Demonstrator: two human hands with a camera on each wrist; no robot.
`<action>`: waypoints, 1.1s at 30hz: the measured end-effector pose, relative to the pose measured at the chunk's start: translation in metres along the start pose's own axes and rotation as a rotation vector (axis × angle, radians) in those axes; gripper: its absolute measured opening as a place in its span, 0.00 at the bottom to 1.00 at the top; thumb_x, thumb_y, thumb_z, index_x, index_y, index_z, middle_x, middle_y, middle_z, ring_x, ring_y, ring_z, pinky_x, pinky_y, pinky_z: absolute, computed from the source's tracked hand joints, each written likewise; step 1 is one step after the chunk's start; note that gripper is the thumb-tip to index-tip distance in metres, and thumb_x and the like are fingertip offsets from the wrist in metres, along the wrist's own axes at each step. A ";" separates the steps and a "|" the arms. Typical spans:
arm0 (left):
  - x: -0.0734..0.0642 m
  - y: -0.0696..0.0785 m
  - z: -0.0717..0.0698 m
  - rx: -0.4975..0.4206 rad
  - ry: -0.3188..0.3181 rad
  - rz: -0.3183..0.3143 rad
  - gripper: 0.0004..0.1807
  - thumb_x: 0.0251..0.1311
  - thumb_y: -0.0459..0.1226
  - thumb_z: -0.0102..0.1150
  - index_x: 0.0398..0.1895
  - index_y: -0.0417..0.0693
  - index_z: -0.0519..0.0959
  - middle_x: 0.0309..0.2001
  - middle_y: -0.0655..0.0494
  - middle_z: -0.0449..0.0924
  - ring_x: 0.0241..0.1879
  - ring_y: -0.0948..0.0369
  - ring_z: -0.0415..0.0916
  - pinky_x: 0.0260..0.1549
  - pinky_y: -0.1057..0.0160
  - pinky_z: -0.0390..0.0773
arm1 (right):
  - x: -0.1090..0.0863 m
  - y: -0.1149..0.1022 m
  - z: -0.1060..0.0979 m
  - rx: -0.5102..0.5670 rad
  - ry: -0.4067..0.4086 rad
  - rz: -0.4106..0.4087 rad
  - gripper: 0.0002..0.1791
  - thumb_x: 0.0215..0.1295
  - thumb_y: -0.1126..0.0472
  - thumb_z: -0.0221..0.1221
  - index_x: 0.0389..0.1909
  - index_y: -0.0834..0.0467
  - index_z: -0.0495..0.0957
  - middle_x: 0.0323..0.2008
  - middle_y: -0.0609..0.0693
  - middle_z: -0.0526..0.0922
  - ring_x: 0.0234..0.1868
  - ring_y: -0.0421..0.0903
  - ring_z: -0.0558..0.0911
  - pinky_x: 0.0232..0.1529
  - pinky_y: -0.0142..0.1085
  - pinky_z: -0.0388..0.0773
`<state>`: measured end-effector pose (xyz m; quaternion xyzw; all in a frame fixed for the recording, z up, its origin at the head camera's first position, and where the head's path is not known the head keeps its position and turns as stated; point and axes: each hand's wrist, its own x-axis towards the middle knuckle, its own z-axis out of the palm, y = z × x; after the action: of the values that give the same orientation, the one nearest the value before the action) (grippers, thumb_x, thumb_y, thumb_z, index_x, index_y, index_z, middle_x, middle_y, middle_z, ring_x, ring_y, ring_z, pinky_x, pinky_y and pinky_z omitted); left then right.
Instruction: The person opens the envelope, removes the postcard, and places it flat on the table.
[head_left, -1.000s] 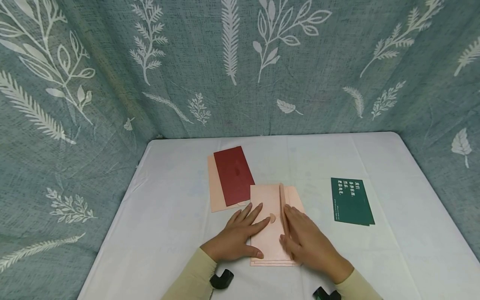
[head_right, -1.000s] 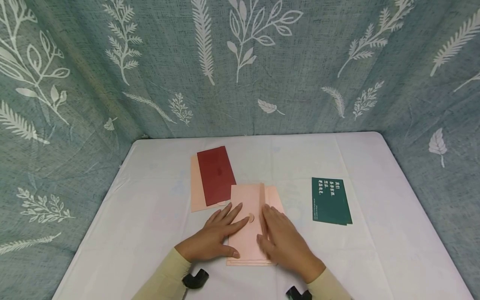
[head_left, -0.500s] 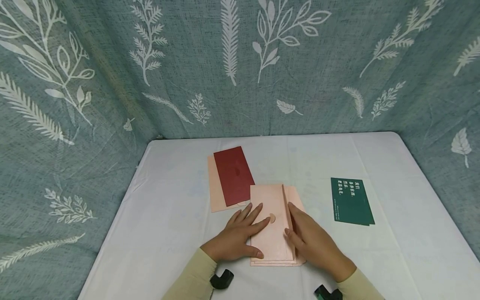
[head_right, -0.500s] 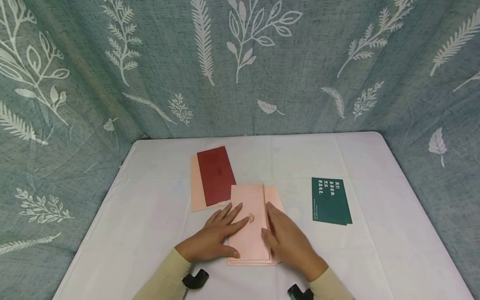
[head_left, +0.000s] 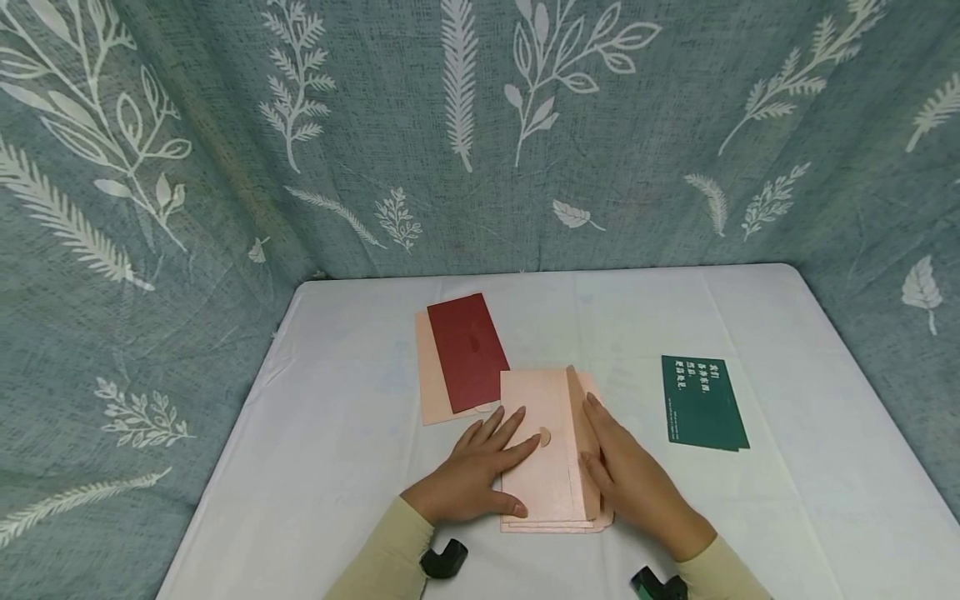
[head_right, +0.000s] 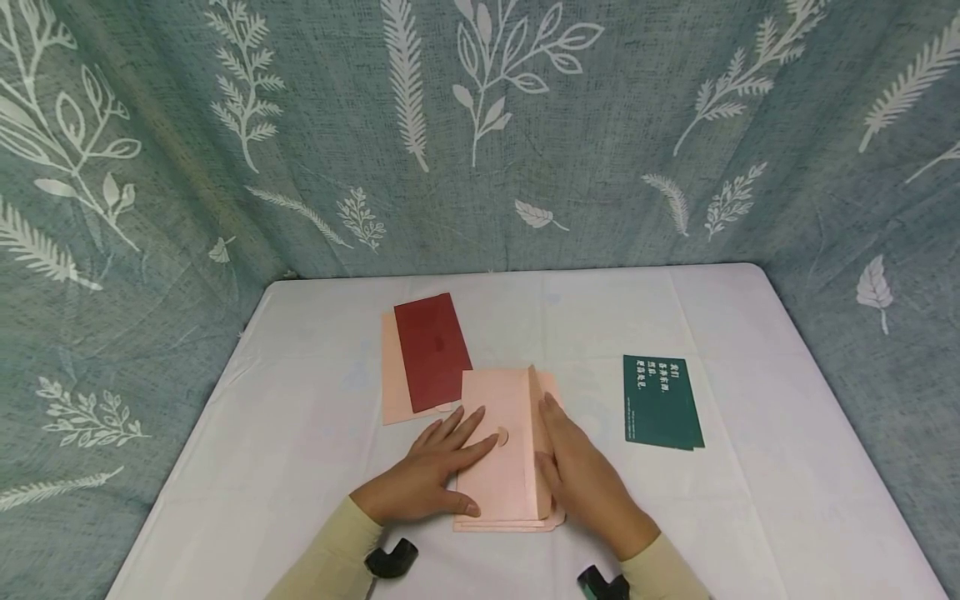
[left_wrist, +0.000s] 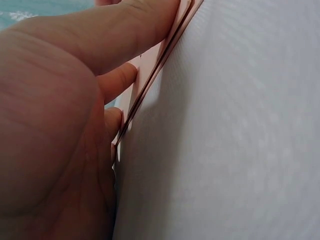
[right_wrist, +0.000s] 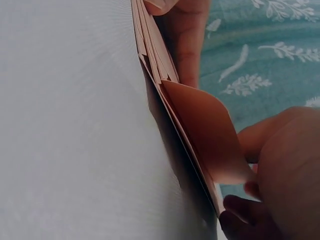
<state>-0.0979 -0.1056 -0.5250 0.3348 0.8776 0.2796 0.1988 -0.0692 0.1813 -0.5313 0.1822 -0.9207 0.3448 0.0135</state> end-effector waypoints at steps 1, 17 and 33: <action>0.000 0.000 0.000 -0.001 0.001 0.000 0.53 0.63 0.56 0.76 0.88 0.58 0.60 0.90 0.56 0.34 0.86 0.50 0.24 0.79 0.39 0.35 | 0.000 0.000 0.000 -0.004 0.004 -0.004 0.41 0.79 0.66 0.63 0.85 0.66 0.55 0.85 0.62 0.56 0.81 0.64 0.61 0.73 0.59 0.65; 0.000 0.000 0.001 -0.005 0.006 0.000 0.53 0.63 0.55 0.77 0.88 0.59 0.60 0.90 0.57 0.34 0.86 0.51 0.24 0.79 0.39 0.36 | 0.000 0.006 -0.001 -0.081 0.012 -0.003 0.36 0.76 0.67 0.67 0.79 0.71 0.66 0.84 0.62 0.58 0.81 0.63 0.62 0.73 0.59 0.66; 0.000 0.000 0.001 -0.012 0.014 -0.002 0.53 0.63 0.55 0.77 0.88 0.59 0.61 0.90 0.57 0.35 0.86 0.51 0.25 0.79 0.38 0.35 | -0.002 0.007 0.000 -0.177 0.003 -0.037 0.31 0.76 0.66 0.67 0.74 0.75 0.71 0.81 0.67 0.62 0.81 0.67 0.61 0.73 0.61 0.64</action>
<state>-0.0976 -0.1049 -0.5261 0.3308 0.8776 0.2870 0.1949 -0.0703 0.1870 -0.5358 0.1967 -0.9440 0.2623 0.0375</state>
